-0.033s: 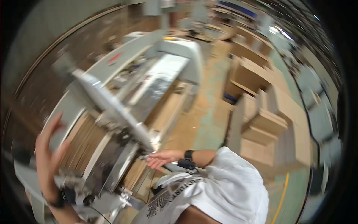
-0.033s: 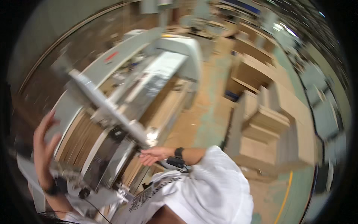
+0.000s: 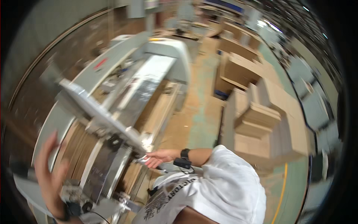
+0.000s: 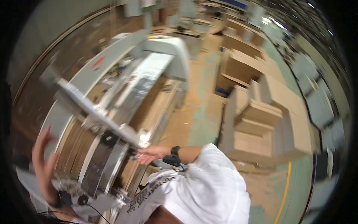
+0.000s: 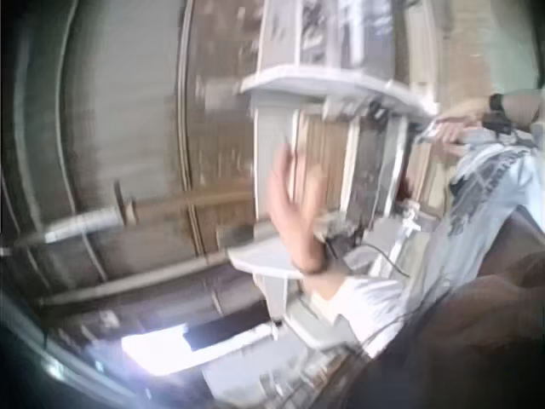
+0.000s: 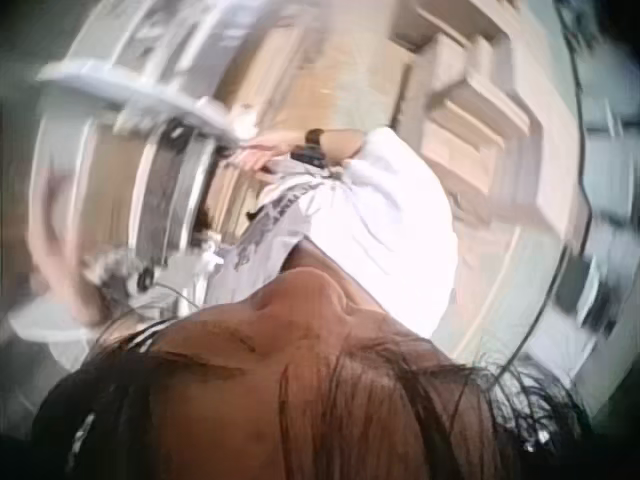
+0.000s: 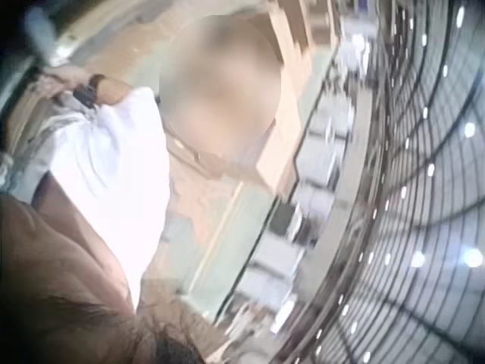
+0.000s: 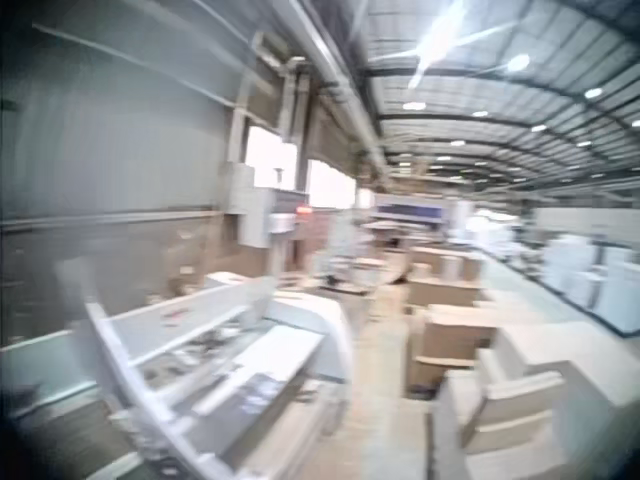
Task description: Operating industrial woodworking machinery to process, sand, and stack wooden panels.
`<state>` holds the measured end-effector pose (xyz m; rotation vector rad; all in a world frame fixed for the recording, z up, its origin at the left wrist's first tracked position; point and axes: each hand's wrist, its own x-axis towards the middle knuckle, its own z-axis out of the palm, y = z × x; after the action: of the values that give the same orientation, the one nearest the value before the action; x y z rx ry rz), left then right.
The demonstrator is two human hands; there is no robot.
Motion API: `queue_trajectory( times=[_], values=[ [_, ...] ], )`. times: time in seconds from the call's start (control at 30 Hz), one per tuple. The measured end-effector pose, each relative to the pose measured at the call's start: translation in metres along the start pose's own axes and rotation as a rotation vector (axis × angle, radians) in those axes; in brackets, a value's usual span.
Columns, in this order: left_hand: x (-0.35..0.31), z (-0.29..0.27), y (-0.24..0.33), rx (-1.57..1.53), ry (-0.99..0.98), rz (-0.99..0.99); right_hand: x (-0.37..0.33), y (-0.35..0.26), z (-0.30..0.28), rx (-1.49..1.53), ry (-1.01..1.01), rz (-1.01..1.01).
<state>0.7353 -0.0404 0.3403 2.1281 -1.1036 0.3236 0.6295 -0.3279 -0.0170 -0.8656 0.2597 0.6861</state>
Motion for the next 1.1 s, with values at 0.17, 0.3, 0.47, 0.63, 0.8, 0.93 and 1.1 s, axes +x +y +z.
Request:
queue_trajectory(
  times=[0.17,0.3,0.47,0.63,0.8,0.93,1.1],
  values=[
    [-0.034,0.089,0.077,-0.418,-0.24,0.103,-0.087,0.016,-0.126,0.246,0.41,-0.281],
    [0.002,0.217,0.096,-0.786,-0.241,-0.233,-0.189,0.067,-0.245,0.437,0.742,-0.305],
    [0.054,0.381,0.17,-1.109,-0.429,-0.558,-0.34,0.161,-0.378,0.707,1.082,-0.443],
    [0.1,0.572,0.244,-1.314,-0.834,-0.887,-0.493,0.24,-0.451,1.036,1.318,-0.786],
    [0.104,0.757,0.288,-1.253,-1.163,-1.12,-0.626,0.261,-0.461,1.145,1.861,-0.978],
    [0.077,0.881,0.316,-0.974,-1.229,-1.162,-0.7,0.253,-0.481,0.99,2.109,-1.022],
    [0.042,0.995,0.366,-0.84,-1.223,-1.278,-0.745,0.236,-0.523,0.874,2.245,-0.972]
  ],
)
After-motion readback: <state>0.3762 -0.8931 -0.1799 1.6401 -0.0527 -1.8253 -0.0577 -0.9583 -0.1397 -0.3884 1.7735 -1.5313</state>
